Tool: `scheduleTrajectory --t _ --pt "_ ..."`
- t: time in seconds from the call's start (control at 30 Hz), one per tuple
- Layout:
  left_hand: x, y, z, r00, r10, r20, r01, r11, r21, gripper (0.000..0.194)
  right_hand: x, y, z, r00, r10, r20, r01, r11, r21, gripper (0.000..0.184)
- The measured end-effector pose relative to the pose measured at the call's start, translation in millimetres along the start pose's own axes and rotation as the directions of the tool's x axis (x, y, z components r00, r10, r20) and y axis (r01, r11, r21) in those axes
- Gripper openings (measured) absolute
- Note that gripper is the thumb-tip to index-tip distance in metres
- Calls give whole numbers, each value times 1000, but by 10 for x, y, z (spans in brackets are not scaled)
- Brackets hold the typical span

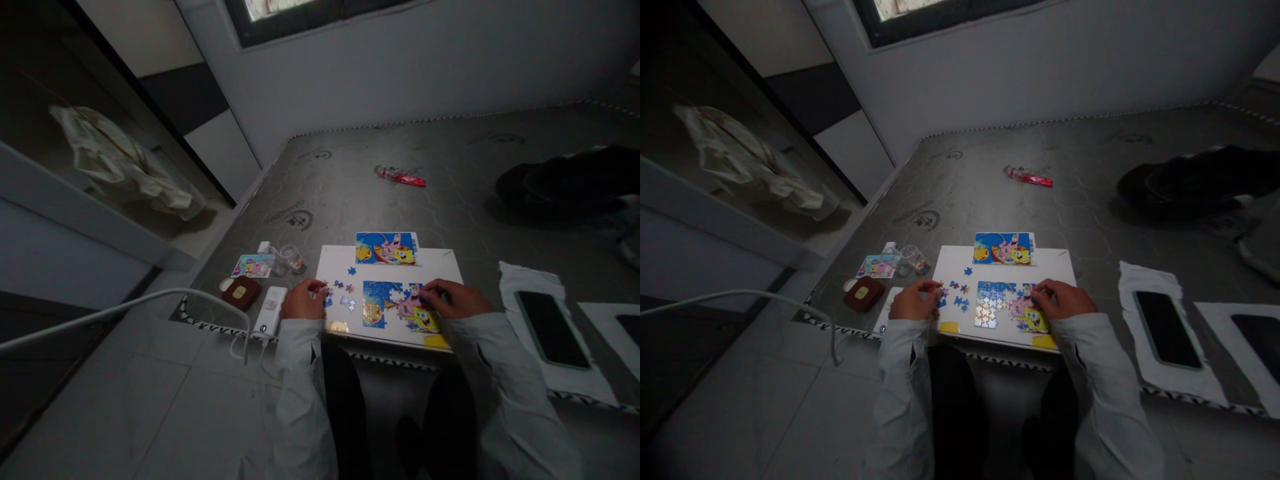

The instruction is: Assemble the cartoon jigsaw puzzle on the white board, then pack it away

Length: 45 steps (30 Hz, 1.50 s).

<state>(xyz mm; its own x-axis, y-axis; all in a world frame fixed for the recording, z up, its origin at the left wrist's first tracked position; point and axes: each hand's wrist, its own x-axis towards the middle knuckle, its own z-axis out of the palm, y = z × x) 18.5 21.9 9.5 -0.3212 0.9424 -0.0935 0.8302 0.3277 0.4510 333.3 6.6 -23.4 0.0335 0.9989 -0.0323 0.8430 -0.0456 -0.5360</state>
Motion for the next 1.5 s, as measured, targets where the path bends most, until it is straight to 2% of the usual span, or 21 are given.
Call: scheduleTrajectory --t 0.3,0.63,0.83,0.97,1.3,1.5 --pt "-4 -44 -32 1000 -27 -8 27 998 56 20 10 54 36 999 -33 -21 33 999 1 31" --pt "35 -91 45 1000 -23 -19 24 998 53 19 -22 16 21 998 -39 -40 39 999 -1 34" --pt "55 -84 83 999 15 -50 -14 1000 17 21 -2 -52 -50 999 -21 28 21 1000 -3 32" --pt "66 -51 135 997 26 -79 -28 1000 -13 24 11 -26 -45 999 -19 30 20 1000 -6 32" --pt "105 -26 191 999 6 -48 -6 1000 -6 15 12 -19 -14 1000 15 20 -14 1000 -23 33" --pt "89 15 207 998 -17 -64 13 997 -70 12 8 -17 -16 1000 -17 9 17 1000 -21 32"
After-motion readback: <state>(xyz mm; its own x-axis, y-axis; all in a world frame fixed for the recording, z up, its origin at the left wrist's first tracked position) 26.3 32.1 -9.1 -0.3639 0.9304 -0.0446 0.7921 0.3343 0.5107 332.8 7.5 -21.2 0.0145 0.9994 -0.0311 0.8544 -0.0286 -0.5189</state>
